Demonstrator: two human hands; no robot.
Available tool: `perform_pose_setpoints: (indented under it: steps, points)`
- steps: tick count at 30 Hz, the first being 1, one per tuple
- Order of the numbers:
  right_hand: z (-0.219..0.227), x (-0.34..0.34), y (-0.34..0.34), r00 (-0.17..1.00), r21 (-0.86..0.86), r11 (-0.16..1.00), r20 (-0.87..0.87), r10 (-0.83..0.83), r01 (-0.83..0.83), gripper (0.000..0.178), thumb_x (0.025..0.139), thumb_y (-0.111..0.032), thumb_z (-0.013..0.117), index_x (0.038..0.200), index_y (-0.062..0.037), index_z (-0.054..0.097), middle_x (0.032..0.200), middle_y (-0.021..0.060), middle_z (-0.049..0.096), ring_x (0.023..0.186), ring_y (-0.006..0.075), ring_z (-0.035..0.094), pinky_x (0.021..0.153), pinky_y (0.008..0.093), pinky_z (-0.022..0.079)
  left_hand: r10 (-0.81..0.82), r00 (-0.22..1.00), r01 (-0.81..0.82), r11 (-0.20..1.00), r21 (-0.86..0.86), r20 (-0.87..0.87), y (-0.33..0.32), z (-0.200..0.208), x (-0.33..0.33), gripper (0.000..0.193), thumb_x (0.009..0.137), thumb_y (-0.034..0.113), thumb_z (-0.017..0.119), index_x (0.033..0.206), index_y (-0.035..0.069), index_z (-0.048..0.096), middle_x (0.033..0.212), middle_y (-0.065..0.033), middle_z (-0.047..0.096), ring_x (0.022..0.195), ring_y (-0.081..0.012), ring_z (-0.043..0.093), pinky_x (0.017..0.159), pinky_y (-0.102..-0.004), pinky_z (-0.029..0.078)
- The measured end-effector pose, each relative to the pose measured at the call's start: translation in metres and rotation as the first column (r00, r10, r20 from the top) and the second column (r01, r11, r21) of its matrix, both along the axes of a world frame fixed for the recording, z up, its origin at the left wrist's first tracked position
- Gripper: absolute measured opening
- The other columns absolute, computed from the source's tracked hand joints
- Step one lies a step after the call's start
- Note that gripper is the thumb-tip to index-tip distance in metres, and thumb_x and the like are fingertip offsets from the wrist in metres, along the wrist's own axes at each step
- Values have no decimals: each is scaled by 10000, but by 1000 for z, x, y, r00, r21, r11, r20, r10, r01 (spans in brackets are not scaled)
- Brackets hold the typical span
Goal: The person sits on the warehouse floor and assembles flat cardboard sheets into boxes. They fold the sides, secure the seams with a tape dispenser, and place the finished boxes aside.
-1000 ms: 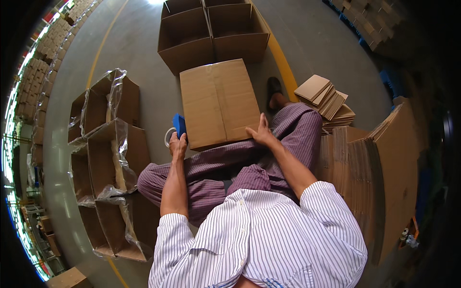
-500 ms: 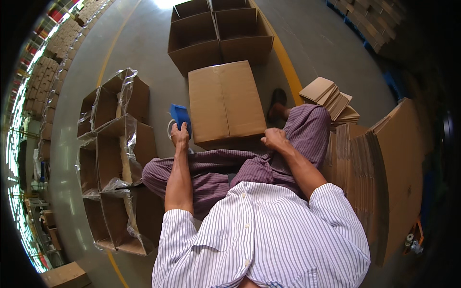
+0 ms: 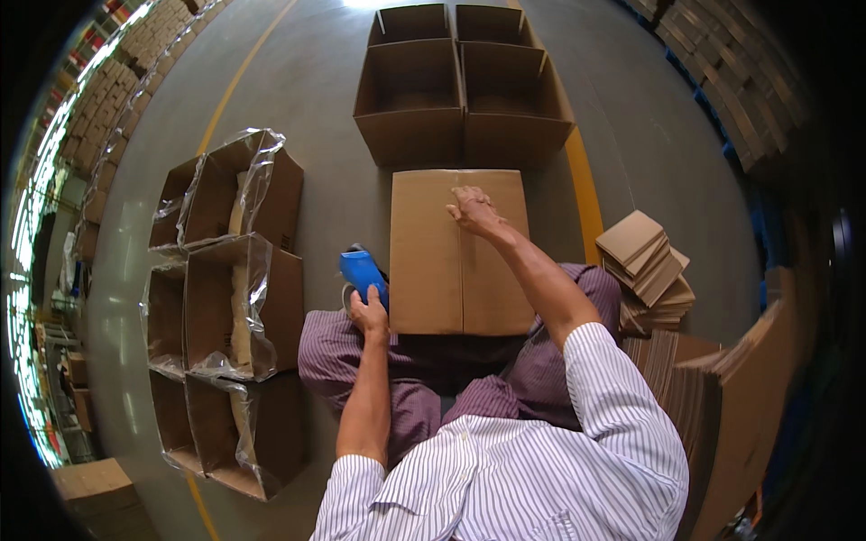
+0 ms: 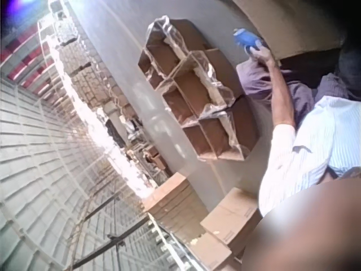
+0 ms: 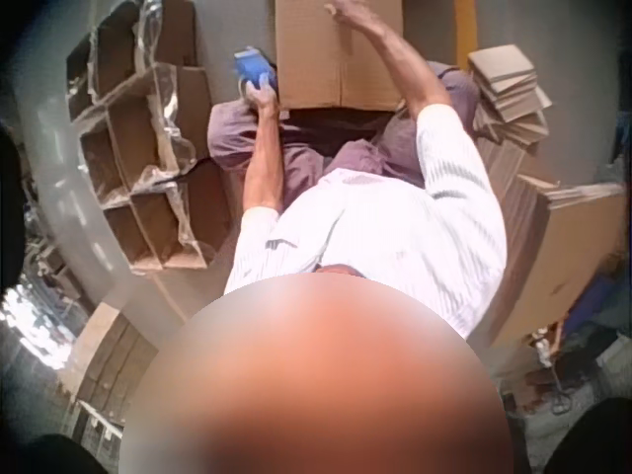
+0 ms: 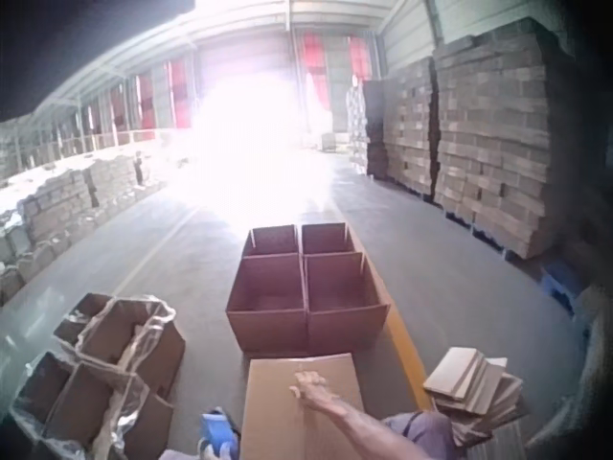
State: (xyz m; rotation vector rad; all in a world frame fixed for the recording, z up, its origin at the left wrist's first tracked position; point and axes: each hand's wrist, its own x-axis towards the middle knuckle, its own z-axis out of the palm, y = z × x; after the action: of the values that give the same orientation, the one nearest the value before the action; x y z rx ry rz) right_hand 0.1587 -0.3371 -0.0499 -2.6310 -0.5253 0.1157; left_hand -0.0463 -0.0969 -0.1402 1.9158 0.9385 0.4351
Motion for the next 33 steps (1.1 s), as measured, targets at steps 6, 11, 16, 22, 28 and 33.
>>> perform_pose_setpoints:
  steps: [6,11,16,22,28,33]
  points:
    - [-44,88,60,998,-58,998,62,-14,17,550,945,-384,556,1315,18,492,1324,238,509,1269,373,457,1063,460,374,44,994,-26,984,177,-99,-41,29,-5,463,902,303,657,1198,-43,570,1094,-274,648,990,-410,634,869,-440,495]
    - [-55,117,90,987,-98,995,-162,4,-20,487,980,-451,476,1106,-7,628,1097,209,652,1097,352,579,961,475,423,10,991,28,958,286,-132,-44,26,-3,433,888,305,670,1207,23,589,979,-257,635,904,-434,603,813,-493,475]
    - [-73,80,96,998,-32,999,53,-20,22,452,1001,-423,416,945,-65,687,975,139,693,968,328,617,891,460,423,8,973,53,965,255,-230,-46,24,7,403,897,324,654,1163,27,587,962,-246,639,892,-427,589,820,-489,463]
    - [-73,8,127,986,1,997,149,74,-75,387,984,-382,471,881,-91,704,926,102,704,935,256,630,863,417,414,120,954,-42,960,276,-274,-46,17,16,489,909,328,642,1299,49,546,1059,-266,607,978,-421,575,868,-468,464]
    - [-57,-24,120,967,44,992,233,102,-115,360,986,-359,479,869,-95,695,874,92,687,879,248,623,866,397,407,149,961,-79,955,286,-232,-48,16,0,512,924,343,619,1343,67,516,1068,-270,603,991,-417,573,866,-480,465]
    - [-48,-30,108,950,69,988,292,110,-136,332,968,-339,502,848,-88,683,852,102,675,862,258,618,860,402,407,133,981,-80,940,333,-140,-59,26,5,460,916,310,623,1275,32,547,1129,-230,616,983,-416,571,866,-479,465]
